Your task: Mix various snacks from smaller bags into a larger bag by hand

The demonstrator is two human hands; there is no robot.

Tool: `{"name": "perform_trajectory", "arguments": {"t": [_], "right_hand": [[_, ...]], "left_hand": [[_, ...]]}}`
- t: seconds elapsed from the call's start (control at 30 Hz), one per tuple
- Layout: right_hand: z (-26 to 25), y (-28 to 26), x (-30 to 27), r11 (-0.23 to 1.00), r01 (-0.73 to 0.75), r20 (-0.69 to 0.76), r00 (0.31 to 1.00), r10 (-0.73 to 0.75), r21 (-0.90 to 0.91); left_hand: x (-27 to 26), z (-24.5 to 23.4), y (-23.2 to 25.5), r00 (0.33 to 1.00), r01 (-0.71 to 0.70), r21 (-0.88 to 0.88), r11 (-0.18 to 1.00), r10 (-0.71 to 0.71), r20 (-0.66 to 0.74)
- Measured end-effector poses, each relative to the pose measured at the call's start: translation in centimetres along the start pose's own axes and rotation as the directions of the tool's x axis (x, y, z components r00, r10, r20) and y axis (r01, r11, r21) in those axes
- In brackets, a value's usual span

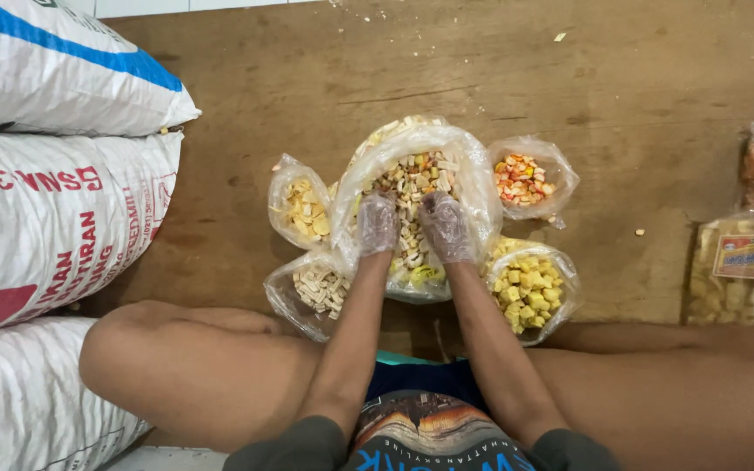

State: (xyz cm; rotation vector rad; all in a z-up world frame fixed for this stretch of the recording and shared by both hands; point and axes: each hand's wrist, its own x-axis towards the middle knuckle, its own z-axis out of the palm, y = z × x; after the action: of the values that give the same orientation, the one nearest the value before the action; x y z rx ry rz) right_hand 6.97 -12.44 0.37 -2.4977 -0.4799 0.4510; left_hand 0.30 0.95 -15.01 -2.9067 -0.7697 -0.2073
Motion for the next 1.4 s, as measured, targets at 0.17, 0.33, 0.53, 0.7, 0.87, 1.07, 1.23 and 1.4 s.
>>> {"name": "perform_trajectory", "arguments": {"t": [0.17,0.33,0.53,0.7,0.87,1.07,1.23,1.4], "right_hand": [[-4.3,-4.0,-1.6,0.981,0.146,-0.121,0.984,-0.131,0.125],[-4.3,-5.0,0.6,0.954,0.160,-0.134,0.971,-0.198,-0.254],[-3.8,-4.7,1.3,0.971,0.145,-0.121,0.978,-0.169,-0.188],[-3.6,-4.3,1.8,0.980,0.136,-0.091,0.985,-0.150,-0.148],[-3.4,-4.2,2.6,0.988,0.117,-0.049,0.991,-0.122,-0.096],[-3.5,-3.1,2.2,0.990,0.117,0.074,0.991,-0.111,-0.074],[-7.2,-6.1,-1.6,0.992,0.088,0.281,0.958,-0.061,-0.085],[-14.0,-7.4,-2.9,0.983,0.074,0.366,0.931,-0.008,-0.167]], "left_hand": [[0.9,-13.4,-0.5,0.995,-0.097,0.080,0.992,0.098,-0.006],[0.3,-9.6,0.4,0.965,0.259,-0.453,0.853,-0.209,0.158],[-0.5,-13.9,-0.5,0.991,0.118,-0.226,0.967,-0.099,0.094],[-0.2,-12.6,-1.0,0.882,0.413,-0.455,0.789,-0.222,0.415],[-0.2,-17.7,-1.5,0.944,0.306,-0.679,0.667,-0.117,0.310],[0.4,-26.0,-3.8,0.838,0.532,-0.825,-0.191,-0.021,0.545],[0.4,-25.6,-4.0,0.762,0.620,-0.736,-0.270,-0.017,0.648],[0.4,-22.1,-2.5,0.821,0.341,-0.679,0.650,0.146,0.552]]}}
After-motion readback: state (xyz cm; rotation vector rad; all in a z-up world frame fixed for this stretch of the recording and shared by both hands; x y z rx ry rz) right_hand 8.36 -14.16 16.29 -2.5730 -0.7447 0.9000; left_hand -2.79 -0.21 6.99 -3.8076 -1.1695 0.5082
